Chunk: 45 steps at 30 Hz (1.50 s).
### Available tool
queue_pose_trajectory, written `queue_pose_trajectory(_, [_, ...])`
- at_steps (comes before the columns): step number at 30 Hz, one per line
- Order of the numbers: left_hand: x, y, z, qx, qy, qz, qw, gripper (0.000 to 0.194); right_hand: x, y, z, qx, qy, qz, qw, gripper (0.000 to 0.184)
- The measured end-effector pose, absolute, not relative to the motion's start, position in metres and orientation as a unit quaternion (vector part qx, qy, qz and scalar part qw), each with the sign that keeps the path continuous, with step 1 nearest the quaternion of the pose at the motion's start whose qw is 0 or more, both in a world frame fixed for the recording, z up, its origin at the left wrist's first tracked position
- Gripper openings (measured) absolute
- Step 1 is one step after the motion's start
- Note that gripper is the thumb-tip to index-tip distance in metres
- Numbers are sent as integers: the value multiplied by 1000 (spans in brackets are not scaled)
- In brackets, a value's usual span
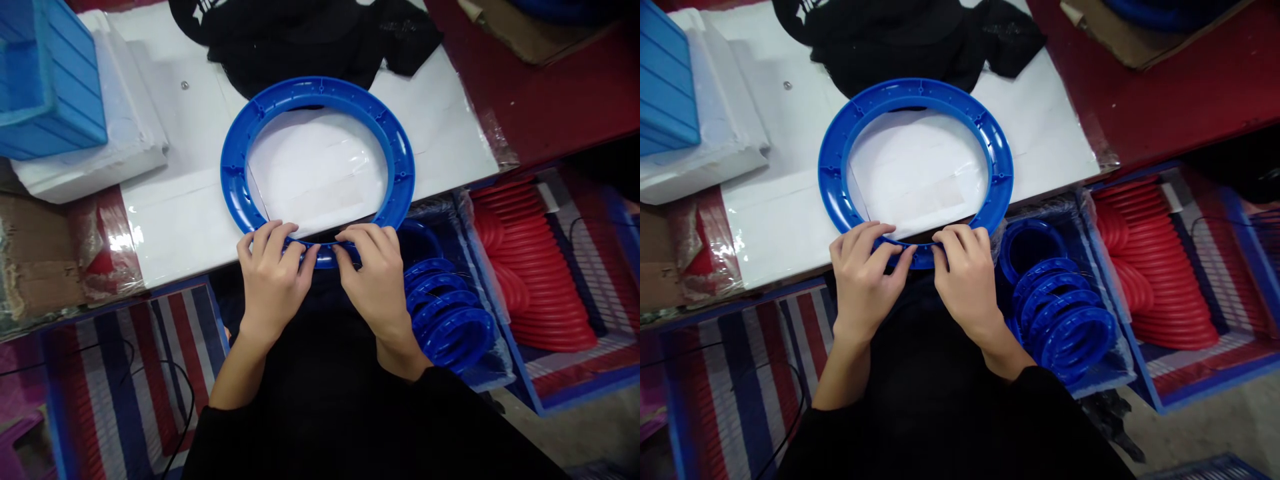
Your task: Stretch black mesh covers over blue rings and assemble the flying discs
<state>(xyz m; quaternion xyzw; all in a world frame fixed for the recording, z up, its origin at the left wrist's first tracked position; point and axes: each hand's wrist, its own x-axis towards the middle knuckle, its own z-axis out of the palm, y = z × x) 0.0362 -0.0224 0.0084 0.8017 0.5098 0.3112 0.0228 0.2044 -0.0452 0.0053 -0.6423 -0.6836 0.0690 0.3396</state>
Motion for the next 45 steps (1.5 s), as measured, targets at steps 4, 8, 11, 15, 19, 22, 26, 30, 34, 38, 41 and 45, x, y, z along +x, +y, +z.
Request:
queue_pose_trajectory(4, [35, -21, 14, 812, 502, 298, 2, 5, 205, -45, 6, -643, -685, 69, 337, 16])
queue_pose_trajectory(8, [34, -12, 21, 855, 448, 259, 23, 15, 204, -44, 7, -641, -691, 72, 326, 17])
queue_pose_trajectory(11, [33, -4, 25, 896, 384, 215, 58, 25, 206, -44, 8, -641, -695, 74, 318, 16])
queue_pose_trajectory(15, [33, 2, 28, 910, 367, 176, 73, 28, 219, -44, 14, -608, -709, 130, 333, 19])
queue_pose_trajectory(19, [33, 4, 30, 917, 357, 160, 80, 34, 234, -43, 20, -601, -678, 170, 387, 20])
queue_pose_trajectory(22, [33, 4, 31, 921, 351, 150, 83, 37, 238, -41, 20, -606, -669, 140, 407, 17])
queue_pose_trajectory(26, [34, 5, 35, 923, 353, 124, 88, 31, 237, -38, 17, -609, -665, 127, 414, 15])
queue_pose_trajectory(30, [36, 7, 38, 926, 351, 106, 93, 34, 237, -38, 18, -617, -657, 131, 413, 15])
queue_pose_trajectory(34, [38, 9, 40, 924, 358, 94, 95, 36, 238, -39, 20, -609, -656, 137, 424, 15])
queue_pose_trajectory(38, [40, 10, 42, 918, 371, 83, 110, 31, 237, -38, 18, -606, -655, 116, 435, 16])
queue_pose_trajectory(41, [41, 12, 45, 906, 392, 69, 144, 29, 235, -36, 13, -613, -657, 114, 424, 17])
queue_pose_trajectory(45, [43, 15, 47, 888, 415, 59, 188, 26, 230, -34, 9, -622, -646, 132, 422, 22])
